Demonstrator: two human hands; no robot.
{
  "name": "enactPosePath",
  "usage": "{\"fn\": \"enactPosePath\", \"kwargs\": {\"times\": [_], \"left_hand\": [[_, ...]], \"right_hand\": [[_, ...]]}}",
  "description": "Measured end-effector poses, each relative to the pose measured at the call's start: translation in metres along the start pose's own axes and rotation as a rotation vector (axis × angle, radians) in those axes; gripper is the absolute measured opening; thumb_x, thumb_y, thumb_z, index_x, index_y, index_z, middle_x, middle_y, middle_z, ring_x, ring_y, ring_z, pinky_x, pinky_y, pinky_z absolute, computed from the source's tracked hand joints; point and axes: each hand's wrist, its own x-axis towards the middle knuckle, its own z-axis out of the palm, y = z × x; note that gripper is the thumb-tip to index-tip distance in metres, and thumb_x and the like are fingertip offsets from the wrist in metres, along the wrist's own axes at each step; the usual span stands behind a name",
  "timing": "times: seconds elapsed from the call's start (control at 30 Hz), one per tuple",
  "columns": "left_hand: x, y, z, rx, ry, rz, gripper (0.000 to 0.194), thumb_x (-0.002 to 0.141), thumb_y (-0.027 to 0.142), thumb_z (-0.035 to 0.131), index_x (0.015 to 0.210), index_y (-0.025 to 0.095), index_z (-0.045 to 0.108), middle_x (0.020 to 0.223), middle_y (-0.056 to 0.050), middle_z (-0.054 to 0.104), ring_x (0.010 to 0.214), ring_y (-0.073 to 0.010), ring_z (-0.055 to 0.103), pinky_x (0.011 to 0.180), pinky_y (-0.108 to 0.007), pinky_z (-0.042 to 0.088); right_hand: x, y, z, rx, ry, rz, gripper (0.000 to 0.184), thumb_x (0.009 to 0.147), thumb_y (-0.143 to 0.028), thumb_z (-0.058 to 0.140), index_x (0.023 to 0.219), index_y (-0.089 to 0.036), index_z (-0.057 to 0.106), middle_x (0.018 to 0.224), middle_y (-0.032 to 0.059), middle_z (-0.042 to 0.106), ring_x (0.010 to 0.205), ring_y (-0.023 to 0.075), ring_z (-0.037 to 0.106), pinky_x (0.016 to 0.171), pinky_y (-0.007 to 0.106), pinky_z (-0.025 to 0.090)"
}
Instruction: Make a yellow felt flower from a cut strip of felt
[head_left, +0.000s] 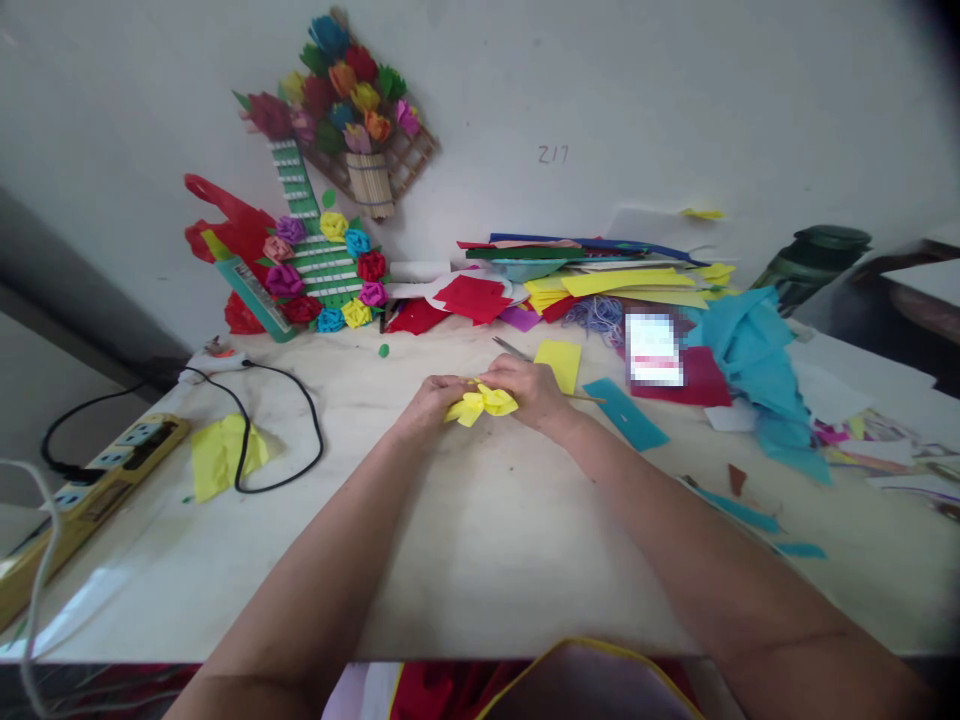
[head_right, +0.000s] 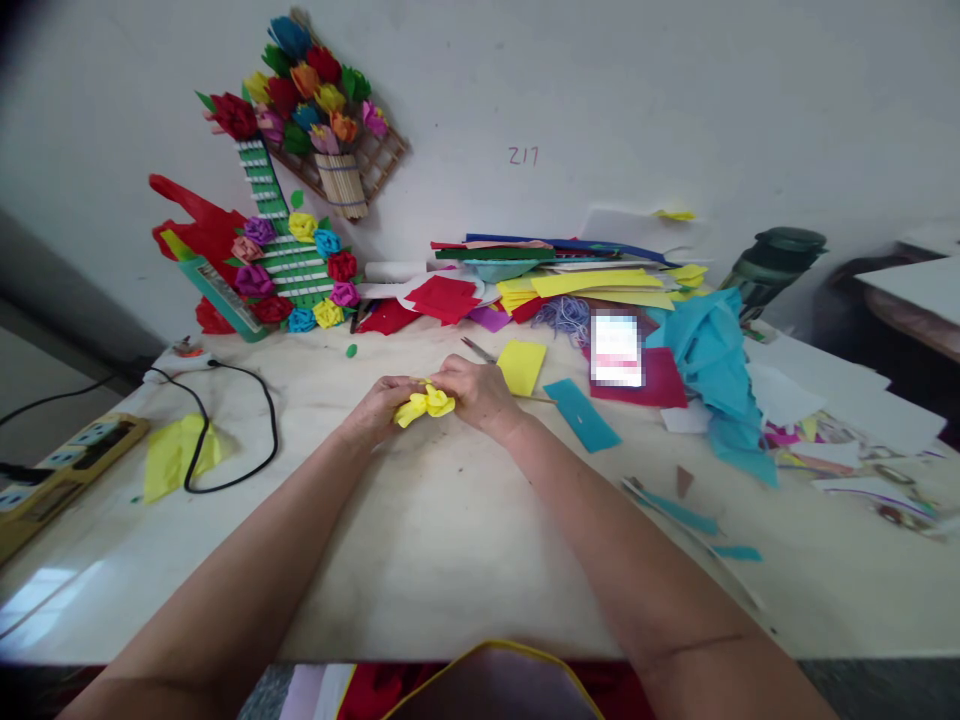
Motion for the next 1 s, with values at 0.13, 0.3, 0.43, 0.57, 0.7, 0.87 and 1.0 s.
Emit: {"fn": "enactPosePath", "kwargs": {"times": [0.13,0.3,0.43,0.57,0.7,0.87,1.0], "left_hand": [[-0.001,0.001,0.0,0.012,0.011,-0.01,0.015,0.056,0.023,0.062,0.061,0.009,0.063,0.053,-0.003,0.057,0.048,-0.0103,0.049,0.048,-0.023,0.035],[-0.003,0.001,0.0,0.039,0.017,0.005,0.016,0.058,0.024,0.061,0.062,0.009,0.062,0.052,-0.002,0.055,0.046,-0.0097,0.048,0.046,-0.023,0.033],[-0.006,0.005,0.002,0.03,-0.011,0.016,0.015,0.059,0.024,0.06,0.062,0.009,0.061,0.054,-0.003,0.056,0.046,-0.0098,0.048,0.047,-0.023,0.033],[-0.008,0.008,0.002,0.04,-0.033,0.05,0.018,0.061,0.027,0.059,0.061,0.009,0.06,0.054,-0.002,0.054,0.046,-0.0088,0.046,0.046,-0.022,0.032],[-0.006,0.005,0.002,0.096,-0.013,0.068,0.027,0.065,0.036,0.057,0.058,0.01,0.058,0.049,0.0,0.049,0.043,-0.0069,0.041,0.044,-0.022,0.029],[-0.007,0.007,0.005,0.158,0.003,0.074,0.031,0.064,0.04,0.058,0.057,0.01,0.057,0.051,-0.001,0.05,0.045,-0.0071,0.042,0.045,-0.022,0.028],[-0.009,0.012,0.005,0.167,-0.001,0.056,0.031,0.063,0.041,0.059,0.055,0.01,0.057,0.05,0.0,0.05,0.045,-0.0071,0.041,0.045,-0.022,0.028]], "right_hand": [[0.0,0.0,0.001,0.003,0.005,-0.012,0.019,0.077,-0.027,0.046,0.083,-0.023,0.064,0.082,0.0009,0.057,0.07,0.0084,0.052,0.059,0.019,0.038],[0.0,0.001,0.004,0.02,0.04,-0.025,0.023,0.08,-0.029,0.041,0.082,-0.022,0.064,0.081,0.0009,0.058,0.068,0.0077,0.052,0.059,0.019,0.038],[0.001,-0.001,0.004,0.032,0.06,-0.047,0.025,0.081,-0.029,0.041,0.079,-0.022,0.064,0.079,0.0007,0.058,0.068,0.0076,0.052,0.06,0.019,0.039],[0.001,-0.002,0.005,0.047,0.066,-0.045,0.024,0.081,-0.027,0.041,0.079,-0.022,0.064,0.079,0.0001,0.059,0.067,0.0071,0.052,0.059,0.019,0.039],[0.001,-0.002,0.008,0.057,0.067,-0.013,0.023,0.08,-0.022,0.042,0.077,-0.021,0.065,0.079,0.0003,0.06,0.069,0.0078,0.053,0.059,0.019,0.038],[0.0,0.001,0.012,0.09,0.066,0.056,0.021,0.078,-0.023,0.044,0.08,-0.021,0.065,0.081,0.0009,0.06,0.07,0.0092,0.053,0.059,0.02,0.039],[0.002,0.005,0.013,0.144,0.055,0.079,0.02,0.077,-0.024,0.047,0.081,-0.02,0.065,0.081,0.0022,0.059,0.071,0.0103,0.054,0.061,0.022,0.041]]}}
